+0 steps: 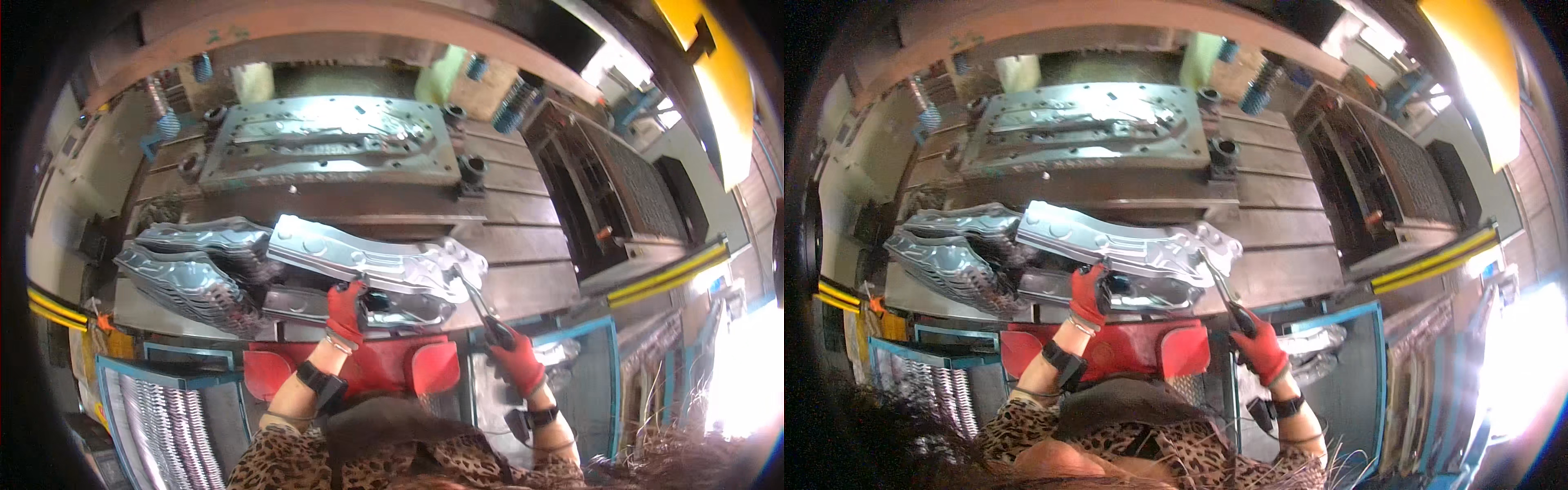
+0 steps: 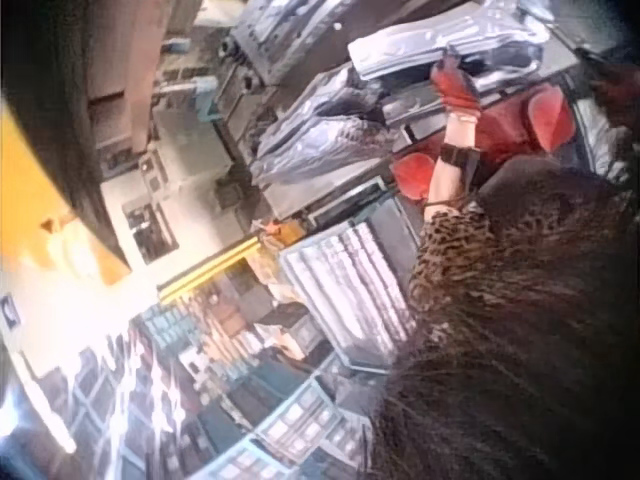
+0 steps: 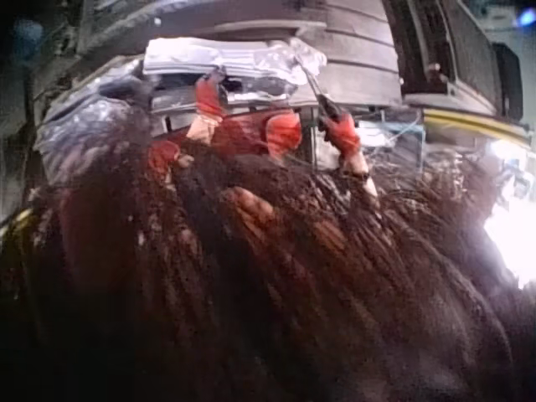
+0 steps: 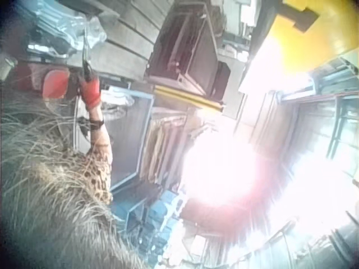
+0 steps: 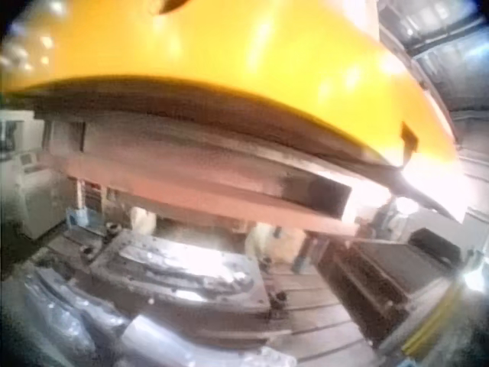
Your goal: Operating an industrial press to stamp and organize metal automotive or industrial components.
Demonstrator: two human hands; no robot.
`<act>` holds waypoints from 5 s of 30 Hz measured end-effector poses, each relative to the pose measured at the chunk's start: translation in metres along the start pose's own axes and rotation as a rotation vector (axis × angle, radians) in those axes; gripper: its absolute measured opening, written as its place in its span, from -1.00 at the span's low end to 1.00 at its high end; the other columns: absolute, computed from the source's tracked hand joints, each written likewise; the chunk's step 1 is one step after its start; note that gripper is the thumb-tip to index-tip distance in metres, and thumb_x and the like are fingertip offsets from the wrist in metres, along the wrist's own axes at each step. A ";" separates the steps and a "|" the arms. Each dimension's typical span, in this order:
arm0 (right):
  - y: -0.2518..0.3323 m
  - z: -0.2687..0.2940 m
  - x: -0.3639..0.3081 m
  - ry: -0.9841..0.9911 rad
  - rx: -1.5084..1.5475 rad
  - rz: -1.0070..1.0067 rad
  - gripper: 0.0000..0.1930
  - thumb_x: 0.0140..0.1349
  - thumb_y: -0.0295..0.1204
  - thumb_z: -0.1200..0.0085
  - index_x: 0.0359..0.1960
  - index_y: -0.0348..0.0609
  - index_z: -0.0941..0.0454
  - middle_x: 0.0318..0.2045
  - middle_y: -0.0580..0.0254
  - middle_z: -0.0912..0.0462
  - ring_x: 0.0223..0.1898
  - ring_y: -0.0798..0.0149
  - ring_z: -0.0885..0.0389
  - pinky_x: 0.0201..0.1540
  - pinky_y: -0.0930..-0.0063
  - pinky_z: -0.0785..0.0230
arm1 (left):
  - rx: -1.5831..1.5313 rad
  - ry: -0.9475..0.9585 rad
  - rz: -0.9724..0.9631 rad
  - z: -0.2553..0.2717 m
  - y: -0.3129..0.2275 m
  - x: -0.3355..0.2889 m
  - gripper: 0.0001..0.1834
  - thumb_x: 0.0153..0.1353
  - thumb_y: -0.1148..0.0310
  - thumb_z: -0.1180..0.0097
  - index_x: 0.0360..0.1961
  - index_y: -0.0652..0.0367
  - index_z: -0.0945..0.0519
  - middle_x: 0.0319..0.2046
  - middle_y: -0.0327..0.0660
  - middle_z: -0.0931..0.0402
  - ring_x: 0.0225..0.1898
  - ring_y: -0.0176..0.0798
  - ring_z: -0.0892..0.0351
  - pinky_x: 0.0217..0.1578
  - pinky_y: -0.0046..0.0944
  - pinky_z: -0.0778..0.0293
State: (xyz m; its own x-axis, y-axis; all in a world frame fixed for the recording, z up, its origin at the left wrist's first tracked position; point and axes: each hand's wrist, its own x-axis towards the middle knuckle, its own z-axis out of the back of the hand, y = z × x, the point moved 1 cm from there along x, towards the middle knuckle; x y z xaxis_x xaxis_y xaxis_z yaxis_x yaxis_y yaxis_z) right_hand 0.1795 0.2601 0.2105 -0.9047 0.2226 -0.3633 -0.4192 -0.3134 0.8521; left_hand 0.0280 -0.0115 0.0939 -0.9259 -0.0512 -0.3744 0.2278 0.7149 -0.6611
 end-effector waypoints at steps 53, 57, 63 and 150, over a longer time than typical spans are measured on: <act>0.104 -0.061 0.177 -0.255 -0.757 0.565 -0.48 0.08 -0.36 0.04 0.15 -0.02 -0.27 -0.28 -0.10 -0.59 -0.20 -0.14 -0.54 -0.19 0.09 -0.40 | 0.867 -0.422 -0.845 0.158 -0.140 -0.082 -0.67 0.18 0.33 -0.08 -0.07 0.30 -0.50 -0.25 -0.21 -0.52 -0.28 -0.35 -0.47 -0.25 -0.37 -0.40; -0.022 -0.019 0.097 -0.309 -0.136 0.369 -0.50 0.04 -0.43 -0.02 0.09 -0.21 -0.36 -0.37 -0.01 -0.60 -0.34 0.17 -0.58 -0.29 0.36 -0.40 | 0.265 -0.598 -0.670 0.261 -0.140 -0.097 -0.66 0.22 0.32 -0.02 -0.06 0.34 -0.47 -0.30 -0.12 -0.55 -0.35 -0.24 -0.52 -0.28 -0.30 -0.44; -0.215 -0.010 -0.027 -0.458 0.184 0.130 -0.45 -0.01 -0.43 -0.16 0.09 -0.29 -0.37 -0.31 0.12 -0.63 -0.26 0.33 -0.55 -0.16 0.45 -0.38 | 0.407 -0.683 -0.284 0.341 -0.083 -0.113 -0.66 0.22 0.26 -0.03 -0.11 0.32 -0.49 -0.32 -0.13 -0.56 -0.32 -0.19 -0.54 -0.30 -0.26 -0.46; 0.111 -0.139 0.276 -0.308 -0.349 0.533 -0.37 0.04 -0.31 0.00 0.24 0.09 -0.20 -0.38 -0.19 -0.57 -0.30 -0.16 -0.55 -0.21 0.11 -0.38 | 0.395 0.133 -0.414 0.040 -0.103 0.029 -0.78 0.15 0.47 -0.08 -0.17 0.27 -0.56 -0.23 -0.24 -0.56 -0.24 -0.45 -0.51 -0.21 -0.44 -0.42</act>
State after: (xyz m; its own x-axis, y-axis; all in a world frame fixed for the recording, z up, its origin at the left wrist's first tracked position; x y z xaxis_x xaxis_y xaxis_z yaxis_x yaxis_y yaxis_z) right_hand -0.1268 0.1588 0.1525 -0.9525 0.1917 0.2366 0.0281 -0.7183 0.6952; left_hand -0.0107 -0.1143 0.1252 -0.9857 -0.1651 0.0346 -0.0897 0.3389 -0.9365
